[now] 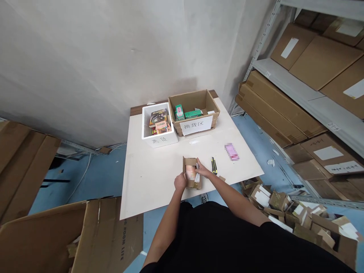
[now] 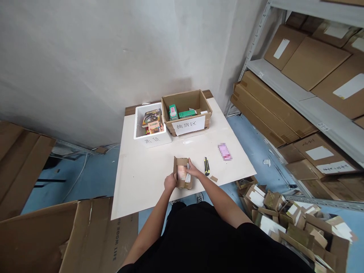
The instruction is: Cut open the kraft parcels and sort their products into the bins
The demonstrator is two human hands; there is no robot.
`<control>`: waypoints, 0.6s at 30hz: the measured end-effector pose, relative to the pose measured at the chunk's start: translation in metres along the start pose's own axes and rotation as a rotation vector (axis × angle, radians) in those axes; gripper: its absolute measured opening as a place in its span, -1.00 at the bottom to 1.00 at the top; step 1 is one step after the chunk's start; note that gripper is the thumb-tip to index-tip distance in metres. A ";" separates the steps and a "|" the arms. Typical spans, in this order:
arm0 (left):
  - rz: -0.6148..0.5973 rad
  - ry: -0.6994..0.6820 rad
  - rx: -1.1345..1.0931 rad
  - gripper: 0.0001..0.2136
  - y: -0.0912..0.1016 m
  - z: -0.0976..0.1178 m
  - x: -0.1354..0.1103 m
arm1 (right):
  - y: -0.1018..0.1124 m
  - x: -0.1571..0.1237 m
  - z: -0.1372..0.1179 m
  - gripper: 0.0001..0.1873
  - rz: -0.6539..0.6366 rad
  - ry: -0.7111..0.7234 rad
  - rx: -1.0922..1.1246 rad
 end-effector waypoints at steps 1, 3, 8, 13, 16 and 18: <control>0.001 0.000 -0.001 -0.54 0.000 0.000 0.000 | -0.001 0.000 -0.001 0.21 0.000 0.005 -0.010; 0.001 0.002 -0.005 -0.53 -0.002 0.001 -0.001 | -0.009 0.000 -0.002 0.23 0.045 -0.009 -0.077; 0.018 0.037 -0.023 -0.50 -0.012 0.003 -0.004 | -0.058 -0.011 0.011 0.43 0.249 -0.190 -0.378; 0.043 0.074 -0.044 -0.53 -0.021 0.007 -0.005 | -0.071 -0.022 0.030 0.44 0.197 -0.161 -0.354; 0.055 0.069 -0.068 -0.53 -0.024 0.008 -0.003 | -0.057 -0.023 0.036 0.42 0.173 -0.061 -0.267; 0.056 0.066 -0.088 -0.55 -0.024 0.002 -0.001 | -0.048 -0.025 0.038 0.33 0.181 0.011 -0.219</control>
Point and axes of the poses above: each hand's wrist, its own x-axis towards the middle knuckle, its own y-axis out of the back of the hand, z = x × y, the point moved 1 cm from there along x, towards the middle knuckle, and after that the axes turned 2 degrees about -x, right-handed, at the moved point
